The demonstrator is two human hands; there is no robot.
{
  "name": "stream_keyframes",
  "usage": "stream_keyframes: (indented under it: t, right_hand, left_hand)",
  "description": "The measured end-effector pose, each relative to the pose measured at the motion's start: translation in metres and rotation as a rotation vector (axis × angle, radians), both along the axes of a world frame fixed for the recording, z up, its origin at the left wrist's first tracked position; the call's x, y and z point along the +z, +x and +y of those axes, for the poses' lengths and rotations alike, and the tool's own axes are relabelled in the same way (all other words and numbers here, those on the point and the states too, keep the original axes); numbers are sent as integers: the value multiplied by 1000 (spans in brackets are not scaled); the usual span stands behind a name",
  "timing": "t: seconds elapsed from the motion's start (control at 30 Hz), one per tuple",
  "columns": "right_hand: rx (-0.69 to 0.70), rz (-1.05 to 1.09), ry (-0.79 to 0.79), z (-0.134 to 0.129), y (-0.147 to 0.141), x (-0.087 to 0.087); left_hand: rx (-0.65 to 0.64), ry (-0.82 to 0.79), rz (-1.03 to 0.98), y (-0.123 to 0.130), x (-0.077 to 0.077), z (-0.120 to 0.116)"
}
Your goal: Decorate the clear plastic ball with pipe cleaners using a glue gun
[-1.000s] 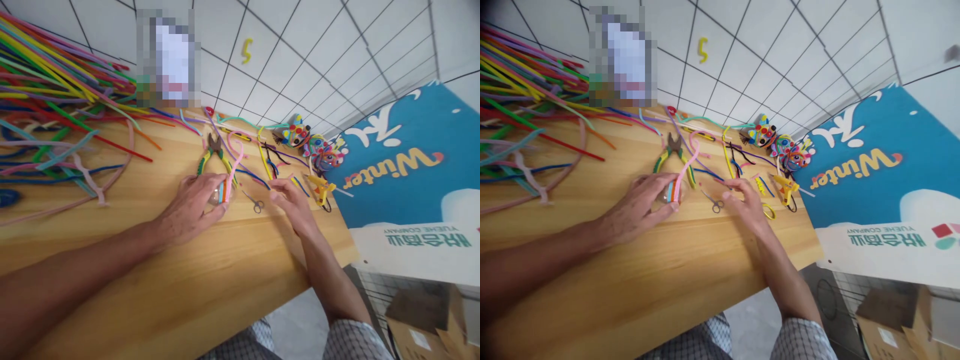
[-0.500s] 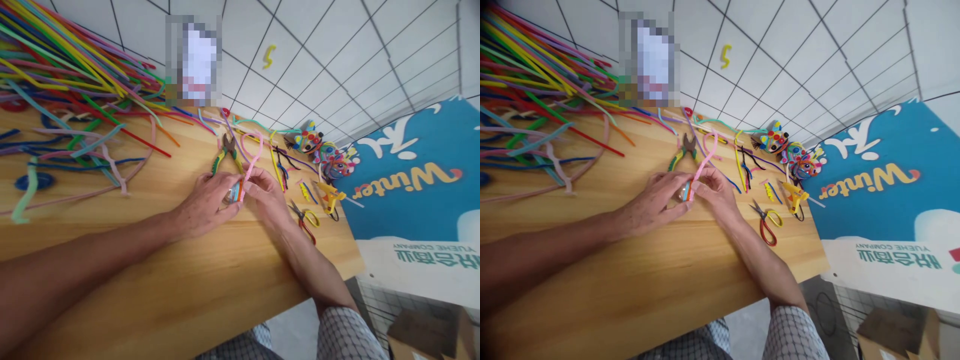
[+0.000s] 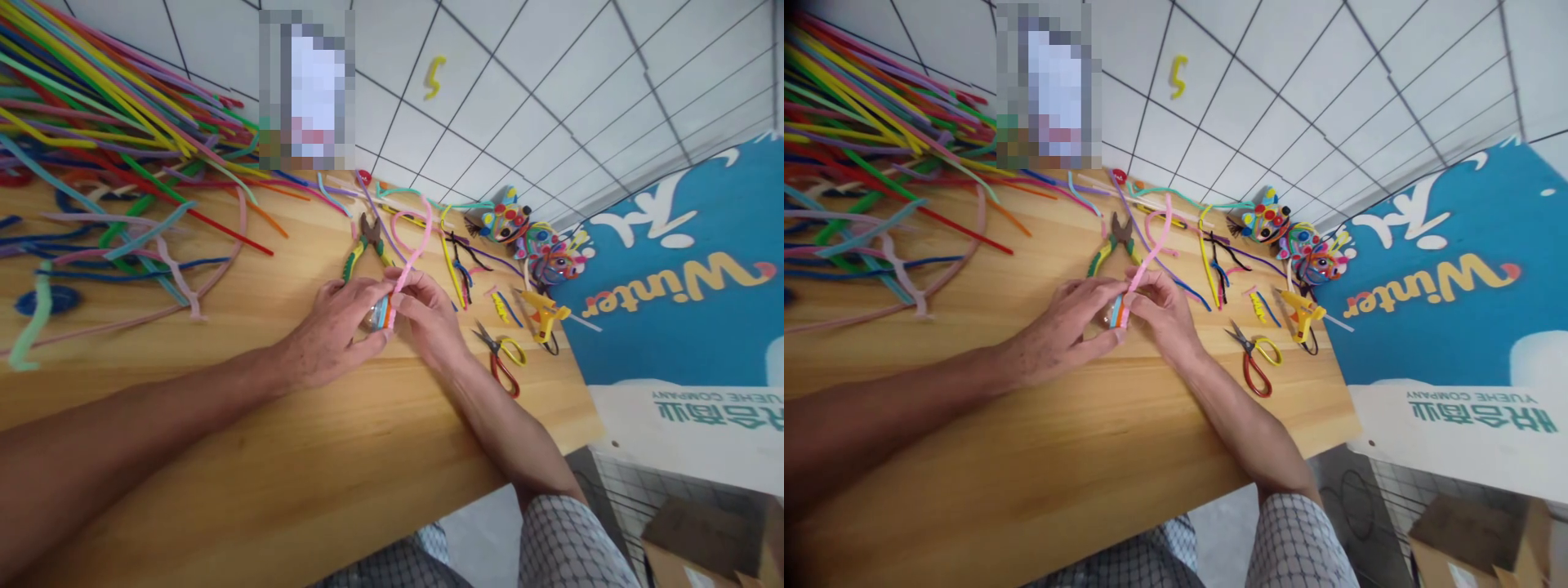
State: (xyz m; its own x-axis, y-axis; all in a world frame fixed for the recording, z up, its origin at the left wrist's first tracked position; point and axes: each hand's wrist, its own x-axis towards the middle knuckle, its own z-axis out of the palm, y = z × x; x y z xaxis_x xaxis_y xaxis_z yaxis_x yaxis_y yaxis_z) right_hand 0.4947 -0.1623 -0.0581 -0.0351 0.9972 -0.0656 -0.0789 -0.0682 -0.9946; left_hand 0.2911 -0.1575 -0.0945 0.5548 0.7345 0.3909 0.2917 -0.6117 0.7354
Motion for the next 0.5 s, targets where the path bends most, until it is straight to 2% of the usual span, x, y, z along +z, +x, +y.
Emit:
stream_keyframes:
  t: [0.27,0.5]
  right_hand:
    - [26,-32,11,0,-1,-3]
    - [33,-2,34,4,-6,-10]
  left_hand:
    - [18,-71,-32,-2,-4,1]
    - [7,-164,-67,-6,4,7]
